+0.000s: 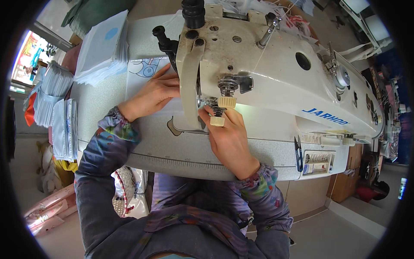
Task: Sewing the edges of fabric pouches using an industrial sewing machine.
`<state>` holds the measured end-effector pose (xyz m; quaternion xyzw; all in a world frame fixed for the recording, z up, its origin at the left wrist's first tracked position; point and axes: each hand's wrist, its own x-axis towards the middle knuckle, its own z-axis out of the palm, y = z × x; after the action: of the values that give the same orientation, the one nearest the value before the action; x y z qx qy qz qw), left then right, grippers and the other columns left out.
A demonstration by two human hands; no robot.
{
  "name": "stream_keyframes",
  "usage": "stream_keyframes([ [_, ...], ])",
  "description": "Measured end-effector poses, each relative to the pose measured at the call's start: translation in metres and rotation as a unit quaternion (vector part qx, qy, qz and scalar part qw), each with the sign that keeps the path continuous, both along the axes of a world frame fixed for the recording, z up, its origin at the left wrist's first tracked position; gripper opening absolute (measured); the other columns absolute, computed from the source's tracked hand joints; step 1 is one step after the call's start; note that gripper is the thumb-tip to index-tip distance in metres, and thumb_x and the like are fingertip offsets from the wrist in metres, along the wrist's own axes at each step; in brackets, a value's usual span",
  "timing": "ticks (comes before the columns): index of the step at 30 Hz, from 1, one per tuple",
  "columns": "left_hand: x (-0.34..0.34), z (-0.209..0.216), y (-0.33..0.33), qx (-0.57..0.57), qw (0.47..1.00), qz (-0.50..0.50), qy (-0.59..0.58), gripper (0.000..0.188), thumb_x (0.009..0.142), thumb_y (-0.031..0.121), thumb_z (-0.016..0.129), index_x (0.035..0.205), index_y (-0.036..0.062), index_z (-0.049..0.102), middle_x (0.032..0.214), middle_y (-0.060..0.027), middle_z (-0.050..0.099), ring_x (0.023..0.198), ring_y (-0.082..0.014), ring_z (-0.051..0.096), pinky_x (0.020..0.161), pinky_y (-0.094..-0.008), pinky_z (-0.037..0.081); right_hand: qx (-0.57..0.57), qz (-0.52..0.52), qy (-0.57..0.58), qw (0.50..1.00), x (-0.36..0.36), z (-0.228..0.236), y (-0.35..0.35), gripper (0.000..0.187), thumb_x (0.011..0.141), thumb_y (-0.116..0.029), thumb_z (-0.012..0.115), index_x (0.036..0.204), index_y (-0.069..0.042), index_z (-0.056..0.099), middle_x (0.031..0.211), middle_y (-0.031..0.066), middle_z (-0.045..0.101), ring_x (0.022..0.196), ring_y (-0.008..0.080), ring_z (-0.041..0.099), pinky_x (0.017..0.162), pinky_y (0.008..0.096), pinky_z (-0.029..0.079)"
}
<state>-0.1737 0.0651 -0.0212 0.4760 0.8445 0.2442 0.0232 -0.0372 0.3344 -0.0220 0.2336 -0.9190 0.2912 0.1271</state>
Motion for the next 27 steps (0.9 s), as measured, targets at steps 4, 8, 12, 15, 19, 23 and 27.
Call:
stream_keyframes([
  [4, 0.022, 0.012, 0.0, -0.032, 0.996, 0.034, 0.082, 0.05, 0.092, 0.002, 0.071, 0.134, 0.0288, 0.077, 0.144, 0.0015, 0.071, 0.144, -0.0261, 0.06, 0.131, -0.0574, 0.033, -0.023, -0.014, 0.013, 1.0, 0.002, 0.001, 0.0, 0.055, 0.084, 0.013, 0.064, 0.135, -0.006, 0.074, 0.138, 0.0145, 0.07, 0.123, 0.0384, 0.069, 0.105, 0.049, 0.054],
  [8, 0.047, 0.043, 0.019, -0.175, 0.983, 0.05, -0.002, 0.043, 0.096, 0.018, 0.076, 0.139, 0.0213, 0.073, 0.143, -0.0032, 0.066, 0.137, -0.03, 0.062, 0.126, -0.0557, 0.039, -0.076, -0.014, 0.041, 0.996, 0.003, 0.006, -0.001, 0.052, 0.083, 0.013, 0.065, 0.13, -0.006, 0.076, 0.137, 0.0138, 0.071, 0.121, 0.0382, 0.068, 0.103, 0.0485, 0.053],
  [12, 0.059, 0.0, 0.012, -0.023, 0.998, 0.032, 0.049, 0.048, 0.098, 0.025, 0.077, 0.145, 0.0178, 0.068, 0.148, -0.0065, 0.06, 0.143, -0.0304, 0.057, 0.127, -0.0569, 0.038, -0.026, -0.023, 0.034, 0.999, 0.002, 0.005, -0.01, 0.05, 0.083, 0.013, 0.065, 0.127, -0.007, 0.077, 0.133, 0.0129, 0.073, 0.12, 0.0376, 0.068, 0.102, 0.0474, 0.054],
  [15, 0.095, -0.006, 0.032, -0.001, 0.987, 0.131, 0.092, 0.054, 0.1, 0.031, 0.075, 0.15, 0.0127, 0.064, 0.155, -0.009, 0.055, 0.148, -0.031, 0.051, 0.129, -0.0586, 0.034, -0.015, -0.03, 0.043, 0.999, 0.005, -0.002, -0.003, 0.047, 0.083, 0.013, 0.065, 0.123, -0.007, 0.078, 0.129, 0.012, 0.074, 0.118, 0.0376, 0.068, 0.1, 0.0471, 0.055],
  [19, 0.111, -0.005, 0.047, 0.011, 0.982, 0.166, 0.09, 0.055, 0.101, 0.031, 0.075, 0.151, 0.0113, 0.063, 0.157, -0.0095, 0.055, 0.149, -0.0322, 0.051, 0.128, -0.0603, 0.034, -0.019, -0.056, 0.041, 0.997, 0.005, -0.002, -0.002, 0.046, 0.083, 0.012, 0.066, 0.123, -0.007, 0.078, 0.128, 0.0114, 0.075, 0.116, 0.0382, 0.068, 0.1, 0.0484, 0.055],
  [23, 0.115, -0.002, 0.051, 0.01, 0.979, 0.189, 0.081, 0.055, 0.101, 0.032, 0.074, 0.151, 0.0102, 0.063, 0.156, -0.0104, 0.057, 0.149, -0.0327, 0.051, 0.127, -0.0614, 0.034, -0.022, -0.068, 0.04, 0.997, 0.005, -0.003, -0.002, 0.046, 0.084, 0.012, 0.067, 0.124, -0.008, 0.078, 0.129, 0.0118, 0.076, 0.117, 0.0388, 0.068, 0.102, 0.0485, 0.056],
  [27, 0.114, -0.002, 0.048, 0.012, 0.979, 0.189, 0.075, 0.054, 0.102, 0.033, 0.073, 0.15, 0.0119, 0.064, 0.157, -0.0108, 0.057, 0.15, -0.0319, 0.051, 0.127, -0.0617, 0.034, -0.015, -0.064, 0.037, 0.997, 0.007, -0.002, -0.003, 0.046, 0.085, 0.011, 0.067, 0.125, -0.008, 0.079, 0.131, 0.012, 0.076, 0.117, 0.0389, 0.068, 0.103, 0.0481, 0.056],
])
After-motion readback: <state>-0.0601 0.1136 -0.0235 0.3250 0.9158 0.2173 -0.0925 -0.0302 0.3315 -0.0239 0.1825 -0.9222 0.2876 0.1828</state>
